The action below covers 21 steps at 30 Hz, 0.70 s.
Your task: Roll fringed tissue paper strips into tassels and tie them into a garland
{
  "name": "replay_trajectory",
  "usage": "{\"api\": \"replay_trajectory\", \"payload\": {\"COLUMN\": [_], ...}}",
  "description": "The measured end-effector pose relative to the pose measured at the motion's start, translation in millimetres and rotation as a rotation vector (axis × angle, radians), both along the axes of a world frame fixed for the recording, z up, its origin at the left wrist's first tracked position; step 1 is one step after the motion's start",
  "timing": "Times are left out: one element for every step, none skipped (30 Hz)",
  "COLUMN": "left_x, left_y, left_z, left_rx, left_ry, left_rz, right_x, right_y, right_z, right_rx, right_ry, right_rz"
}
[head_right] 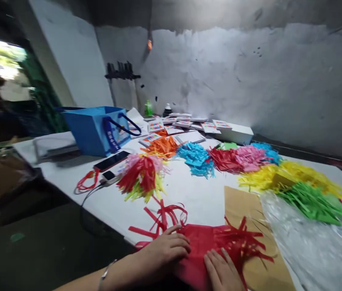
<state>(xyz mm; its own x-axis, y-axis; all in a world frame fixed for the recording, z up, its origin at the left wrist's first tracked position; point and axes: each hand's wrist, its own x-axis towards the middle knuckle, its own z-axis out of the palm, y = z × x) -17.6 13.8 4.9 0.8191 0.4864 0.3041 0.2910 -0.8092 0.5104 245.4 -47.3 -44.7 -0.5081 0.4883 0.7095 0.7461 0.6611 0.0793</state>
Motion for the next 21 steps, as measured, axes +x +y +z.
{"api": "replay_trajectory", "payload": {"left_x": [-3.0, -5.2, -6.7, -7.1, -6.6, -5.1, -2.7, 0.5, 4.4, 8.6, 13.1, 17.4, 21.5, 25.0, 27.8, 29.8, 31.0, 31.5, 31.4, 30.9, 30.2], "left_y": [-2.5, -4.6, -6.1, -7.1, -7.6, -7.6, -7.0, -6.0, -4.6, -3.0, -1.1, 1.0, 3.0, 5.0, 6.8, 8.3, 9.4, 10.1, 10.4, 10.5, 10.3], "left_z": [3.2, 6.8, 10.7, 14.4, 17.5, 19.8, 21.2, 21.7, 21.7, 21.5, 21.4, 21.6, 22.3, 23.5, 25.0, 26.7, 28.5, 30.1, 31.6, 33.0, 34.1], "left_rx": [-0.023, -0.041, -0.055, -0.061, -0.060, -0.054, -0.049, -0.050, -0.058, -0.074, -0.088, -0.090, -0.075, -0.045, -0.009, 0.025, 0.052, 0.070, 0.078, 0.082, 0.084], "left_ry": [-0.009, -0.012, -0.007, 0.006, 0.020, 0.032, 0.043, 0.048, 0.052, 0.063, 0.087, 0.128, 0.179, 0.235, 0.291, 0.339, 0.374, 0.398, 0.414, 0.426, 0.436], "left_rz": [0.003, 0.008, 0.016, 0.022, 0.035, 0.055, 0.084, 0.125, 0.176, 0.237, 0.304, 0.370, 0.433, 0.487, 0.528, 0.559, 0.580, 0.593, 0.599, 0.602, 0.607], "right_x": [-1.1, -4.3, -8.8, -14.0, -18.9, -23.1, -26.2, -28.2, -29.4, -30.1, -30.7, -31.6, -32.8, -34.5, -36.6, -39.0, -41.5, -43.9, -46.2, -48.0, -49.5], "right_y": [-5.1, -10.3, -15.0, -18.9, -21.6, -22.9, -22.9, -21.7, -19.5, -16.5, -13.0, -9.2, -5.4, -1.7, 1.7, 4.8, 7.5, 9.8, 11.7, 13.3, 14.6], "right_z": [-4.9, -8.4, -10.3, -10.3, -8.6, -5.4, -1.3, 3.3, 7.8, 12.0, 15.5, 18.5, 21.0, 23.1, 25.0, 26.9, 28.7, 30.4, 31.9, 33.0, 33.6], "right_rx": [-0.003, -0.021, -0.044, -0.061, -0.073, -0.086, -0.101, -0.117, -0.130, -0.143, -0.156, -0.166, -0.180, -0.195, -0.211, -0.228, -0.247, -0.269, -0.292, -0.311, -0.329], "right_ry": [0.021, 0.080, 0.135, 0.173, 0.203, 0.228, 0.251, 0.271, 0.280, 0.281, 0.275, 0.269, 0.261, 0.253, 0.248, 0.247, 0.245, 0.247, 0.251, 0.258, 0.261], "right_rz": [-0.043, -0.094, -0.125, -0.129, -0.132, -0.139, -0.158, -0.187, -0.219, -0.254, -0.289, -0.326, -0.361, -0.391, -0.418, -0.442, -0.459, -0.474, -0.488, -0.504, -0.517]}}
